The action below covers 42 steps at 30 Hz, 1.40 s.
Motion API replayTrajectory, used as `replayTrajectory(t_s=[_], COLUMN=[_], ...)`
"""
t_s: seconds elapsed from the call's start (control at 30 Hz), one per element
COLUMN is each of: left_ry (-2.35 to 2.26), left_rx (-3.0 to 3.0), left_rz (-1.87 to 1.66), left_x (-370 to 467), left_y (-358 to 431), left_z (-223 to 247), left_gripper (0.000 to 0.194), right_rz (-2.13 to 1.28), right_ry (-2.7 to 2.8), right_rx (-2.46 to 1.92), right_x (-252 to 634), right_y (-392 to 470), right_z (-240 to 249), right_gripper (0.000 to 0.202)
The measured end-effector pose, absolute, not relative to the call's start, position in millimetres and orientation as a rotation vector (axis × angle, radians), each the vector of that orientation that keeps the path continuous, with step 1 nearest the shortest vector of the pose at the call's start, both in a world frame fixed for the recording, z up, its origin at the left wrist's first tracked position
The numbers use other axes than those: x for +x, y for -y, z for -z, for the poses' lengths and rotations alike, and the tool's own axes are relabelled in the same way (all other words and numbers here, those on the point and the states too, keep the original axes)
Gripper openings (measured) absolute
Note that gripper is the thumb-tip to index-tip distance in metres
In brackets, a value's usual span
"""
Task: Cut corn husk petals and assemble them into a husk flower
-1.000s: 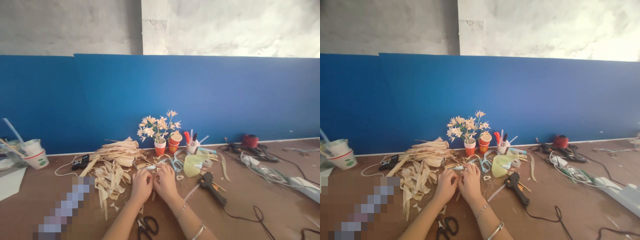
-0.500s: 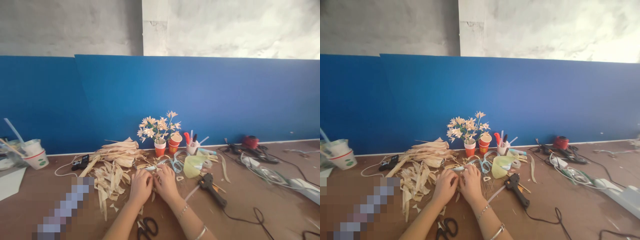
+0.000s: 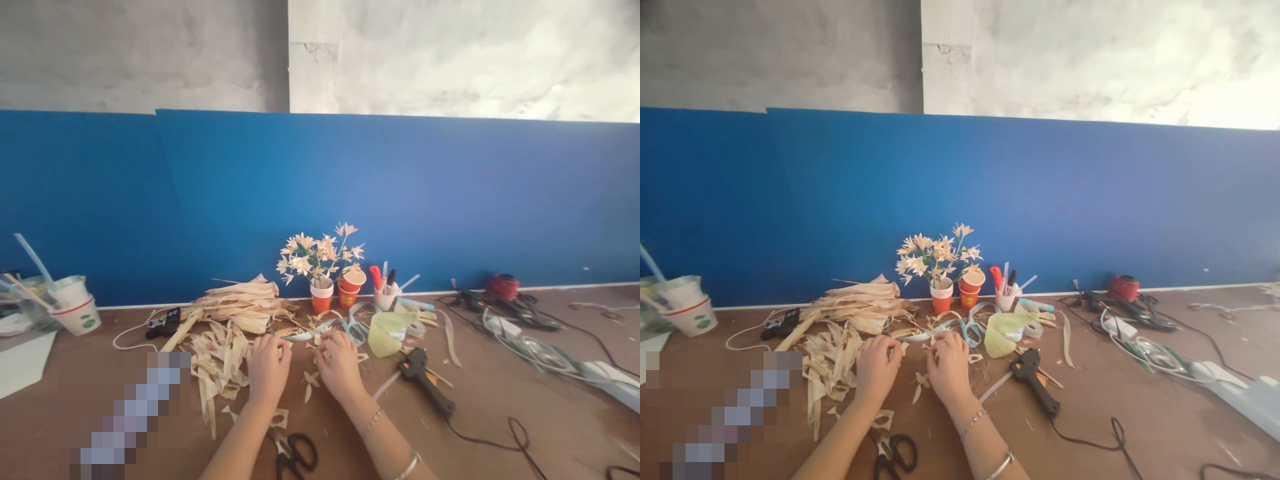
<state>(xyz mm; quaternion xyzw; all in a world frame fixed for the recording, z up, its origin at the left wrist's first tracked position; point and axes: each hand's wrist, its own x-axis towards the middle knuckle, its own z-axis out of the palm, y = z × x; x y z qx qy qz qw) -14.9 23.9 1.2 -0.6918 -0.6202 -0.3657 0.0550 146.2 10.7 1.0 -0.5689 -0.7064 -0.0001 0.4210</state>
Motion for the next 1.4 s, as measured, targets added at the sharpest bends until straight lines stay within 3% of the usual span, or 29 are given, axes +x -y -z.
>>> replayTrajectory(t_s=[0.17, 0.47, 0.83, 0.97, 1.13, 1.27, 1.4], left_ry=[1.818, 1.671, 1.587, 1.534, 1.48, 1.621, 1.778], left_rx=[-2.032, -2.139, -2.178, -2.253, -2.466, -2.728, -2.796], left_rz=[1.197, 1.362, 1.39, 1.418, 1.594, 2.051, 2.71], left_x=[-23, -25, -22, -18, -4, 7, 9], left_y=[-29, -33, -30, -26, -19, -8, 3], left_z=[4, 7, 2, -1, -7, -19, -31], left_gripper=[0.017, 0.015, 0.029, 0.028, 0.022, 0.025, 0.036], right_rz=[-0.148, -0.17, 0.534, 0.297, 0.113, -0.385, -0.718], right_ry=[2.005, 1.875, 1.343, 1.483, 1.459, 1.535, 1.576], right_rx=[-1.41, -1.495, -2.049, -2.138, -1.552, -1.107, -0.984], right_x=[146, 146, 220, 247, 229, 188, 161], right_y=[-8, -7, -27, -35, -28, -7, 11], right_z=[3, 1, -20, -29, -52, -57, -49], right_gripper=[0.018, 0.013, 0.022, 0.011, 0.023, 0.028, 0.021])
